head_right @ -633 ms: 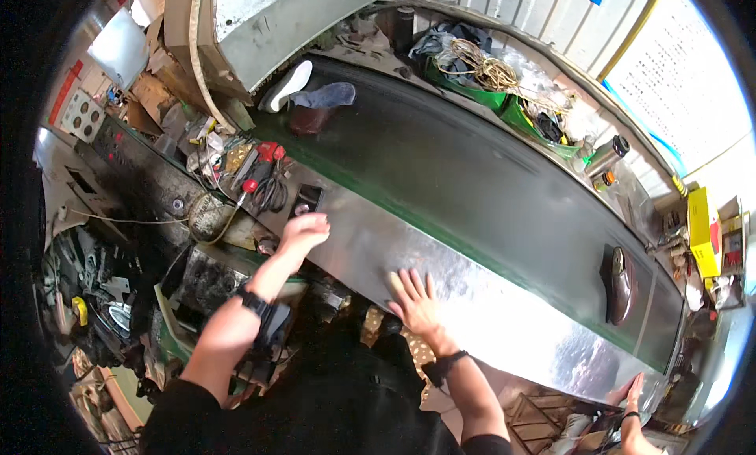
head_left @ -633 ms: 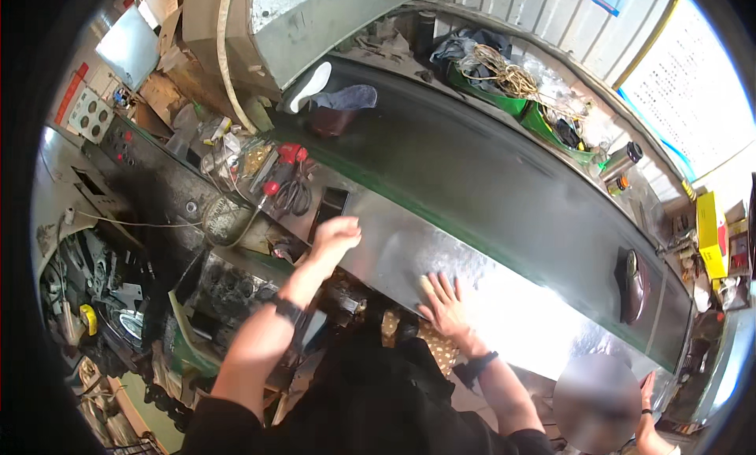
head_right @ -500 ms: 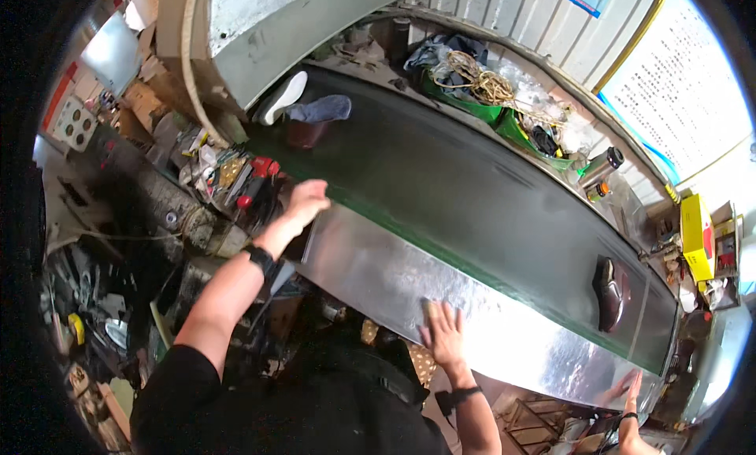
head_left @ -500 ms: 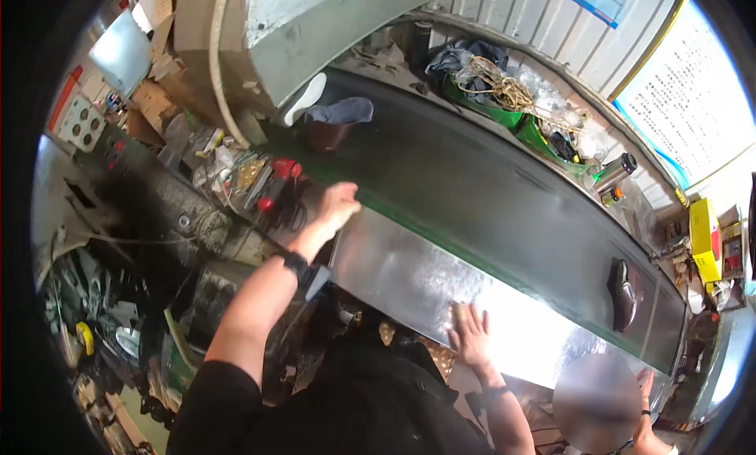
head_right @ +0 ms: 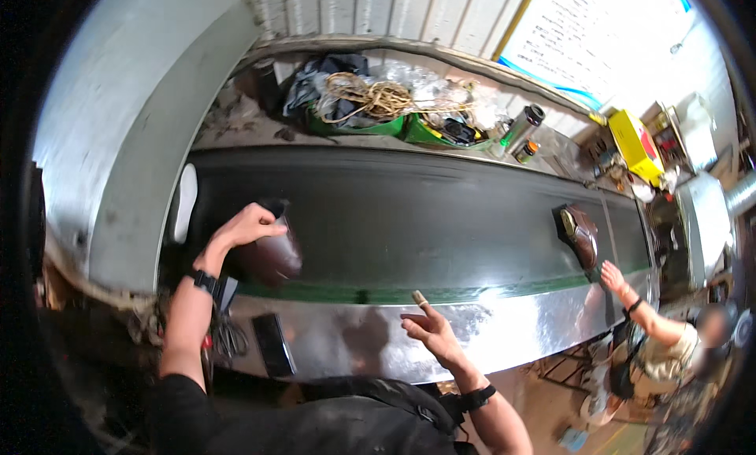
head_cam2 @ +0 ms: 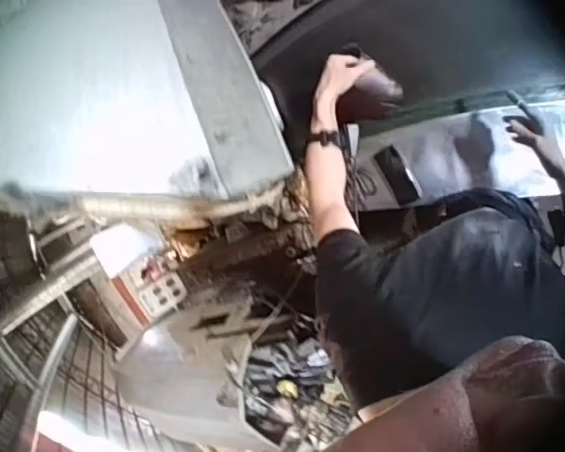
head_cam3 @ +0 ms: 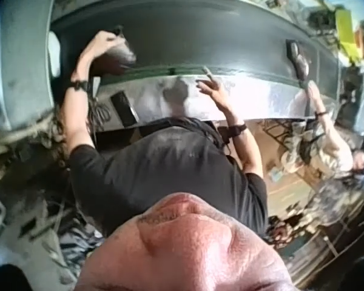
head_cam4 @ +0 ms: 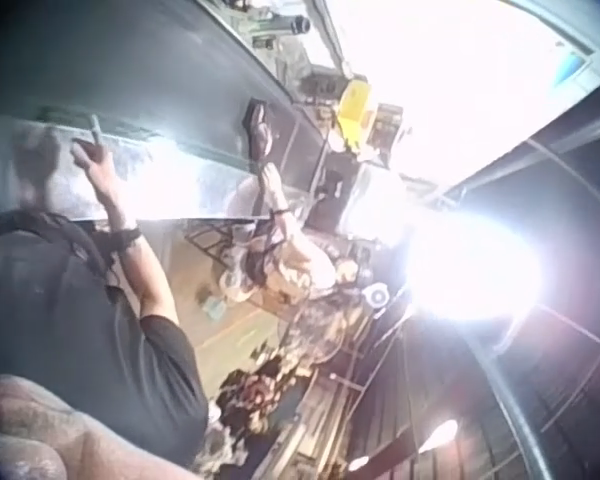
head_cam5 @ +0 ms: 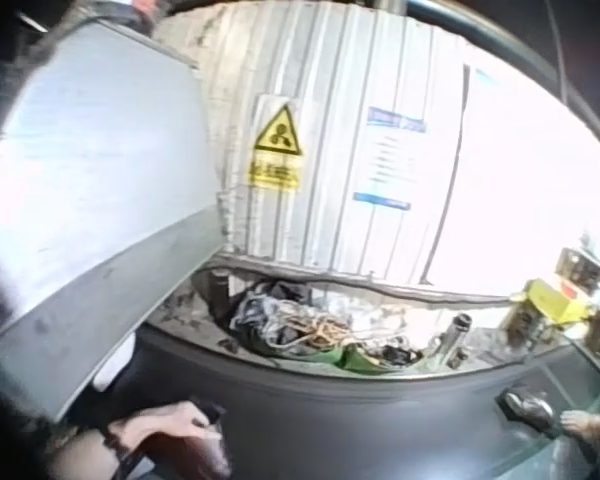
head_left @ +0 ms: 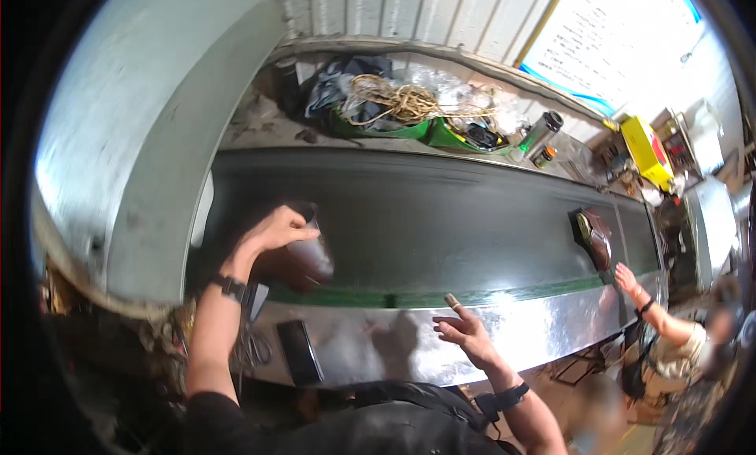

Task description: Operating a machine to shape and assemble leather shoes on an assembly line.

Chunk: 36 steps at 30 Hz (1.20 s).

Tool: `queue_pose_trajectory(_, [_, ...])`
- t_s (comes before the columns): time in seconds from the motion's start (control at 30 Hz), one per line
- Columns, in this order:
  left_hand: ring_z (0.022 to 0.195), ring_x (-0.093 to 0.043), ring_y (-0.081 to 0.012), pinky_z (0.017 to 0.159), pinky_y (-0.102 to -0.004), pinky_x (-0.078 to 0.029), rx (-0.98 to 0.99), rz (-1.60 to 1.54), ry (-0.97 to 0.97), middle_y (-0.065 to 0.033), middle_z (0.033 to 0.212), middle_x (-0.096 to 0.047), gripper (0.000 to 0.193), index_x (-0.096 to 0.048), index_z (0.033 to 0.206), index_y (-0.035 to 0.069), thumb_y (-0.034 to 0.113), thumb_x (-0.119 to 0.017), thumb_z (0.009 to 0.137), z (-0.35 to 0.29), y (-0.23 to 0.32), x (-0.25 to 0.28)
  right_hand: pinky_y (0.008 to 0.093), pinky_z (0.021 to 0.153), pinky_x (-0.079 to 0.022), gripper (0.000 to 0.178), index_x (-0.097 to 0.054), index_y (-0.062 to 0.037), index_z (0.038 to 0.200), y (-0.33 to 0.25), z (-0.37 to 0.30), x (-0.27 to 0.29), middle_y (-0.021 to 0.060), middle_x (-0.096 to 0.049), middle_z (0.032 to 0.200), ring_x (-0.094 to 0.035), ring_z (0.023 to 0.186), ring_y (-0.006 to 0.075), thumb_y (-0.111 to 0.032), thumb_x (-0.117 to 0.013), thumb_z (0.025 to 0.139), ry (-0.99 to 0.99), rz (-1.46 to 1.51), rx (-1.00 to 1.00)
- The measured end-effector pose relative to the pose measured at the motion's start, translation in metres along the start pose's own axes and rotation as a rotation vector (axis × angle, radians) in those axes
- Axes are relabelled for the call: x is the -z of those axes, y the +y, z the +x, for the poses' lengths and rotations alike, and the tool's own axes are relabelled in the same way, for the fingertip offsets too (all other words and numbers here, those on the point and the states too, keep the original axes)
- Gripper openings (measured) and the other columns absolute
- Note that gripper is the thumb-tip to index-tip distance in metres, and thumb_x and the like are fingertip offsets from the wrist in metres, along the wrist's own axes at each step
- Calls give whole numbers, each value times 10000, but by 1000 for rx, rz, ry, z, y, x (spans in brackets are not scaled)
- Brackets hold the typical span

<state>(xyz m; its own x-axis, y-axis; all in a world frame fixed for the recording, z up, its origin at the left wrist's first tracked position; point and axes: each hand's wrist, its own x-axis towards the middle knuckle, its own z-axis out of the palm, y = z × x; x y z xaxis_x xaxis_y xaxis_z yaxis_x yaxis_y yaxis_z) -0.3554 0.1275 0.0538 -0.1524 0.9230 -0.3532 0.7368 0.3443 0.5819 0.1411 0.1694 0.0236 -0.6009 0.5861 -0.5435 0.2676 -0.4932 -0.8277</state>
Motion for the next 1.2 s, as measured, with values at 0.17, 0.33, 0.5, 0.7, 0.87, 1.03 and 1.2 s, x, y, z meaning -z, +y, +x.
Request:
queue_pose_trajectory(0.17, [1185, -637, -321, 999, -398, -492, 130, 61, 831, -196, 1256, -669, 433, -641, 1284, 5, 166, -738, 894, -10, -161, 17, 455, 1043, -504, 957, -80, -227, 1652, -15, 19, -29, 203, -474, 1469, -559, 1254, 262, -129, -729, 955, 40, 328, -90])
queue_pose_trajectory(0.33, [1480, -322, -383, 1236, -450, -264, 890, 259, 830, -235, 1594, -348, 972, -312, 1549, -3, 221, -844, 767, -82, -349, 23, 512, 1059, -467, 741, -328, -171, 1548, 8, 35, -15, 26, -590, 1130, -613, 1112, 212, -64, -726, 932, 166, 603, -202])
queue_pose_trajectory(0.5, [1418, -407, -436, 1203, -462, -323, 816, 263, 836, -305, 1540, -391, 1023, -285, 1566, 49, 194, -855, 729, -45, -313, -9, 492, 1054, -423, 607, -425, -150, 1477, 15, 9, 2, 42, -598, 1295, -582, 1210, 233, -90, -705, 942, 290, 759, -57])
queue_pose_trajectory(0.7, [1345, -480, -415, 1124, -489, -401, 887, -200, 698, -251, 1464, -487, 1105, -279, 1561, 248, 207, -887, 638, -86, -257, -20, 459, 995, -468, 569, -475, -124, 1428, 40, -55, 50, 52, -608, 1296, -593, 1162, 223, -126, -717, 912, 335, 723, 43])
queue_pose_trajectory(0.87, [1454, -315, -432, 1153, -555, -348, 747, 294, 517, -228, 1550, -356, 1048, -436, 1513, 354, 253, -891, 574, -123, -122, -32, 526, 1064, -448, 616, -395, -160, 1509, 72, -118, 95, 99, -499, 1475, -498, 1332, 305, -203, -675, 962, 279, 747, 84])
queue_pose_trajectory(1.03, [1372, -366, -415, 1053, -568, -354, -118, 575, 670, -201, 1475, -399, 634, -732, 1142, 165, 183, -829, 516, -138, 50, -82, 730, 1037, -405, 789, -272, -253, 1586, 107, -127, 126, 93, -361, 1575, -411, 1410, 373, -222, -728, 942, 27, 766, 7])
queue_pose_trajectory(1.2, [1342, -348, -393, 1034, -568, -307, -461, 532, 564, -205, 1400, -415, 566, -668, 1087, 152, 252, -774, 540, -139, 168, -190, 649, 1018, -450, 774, -324, -231, 1565, 113, -129, 137, 110, -387, 1549, -451, 1379, 370, -332, -748, 926, 32, 663, 110])
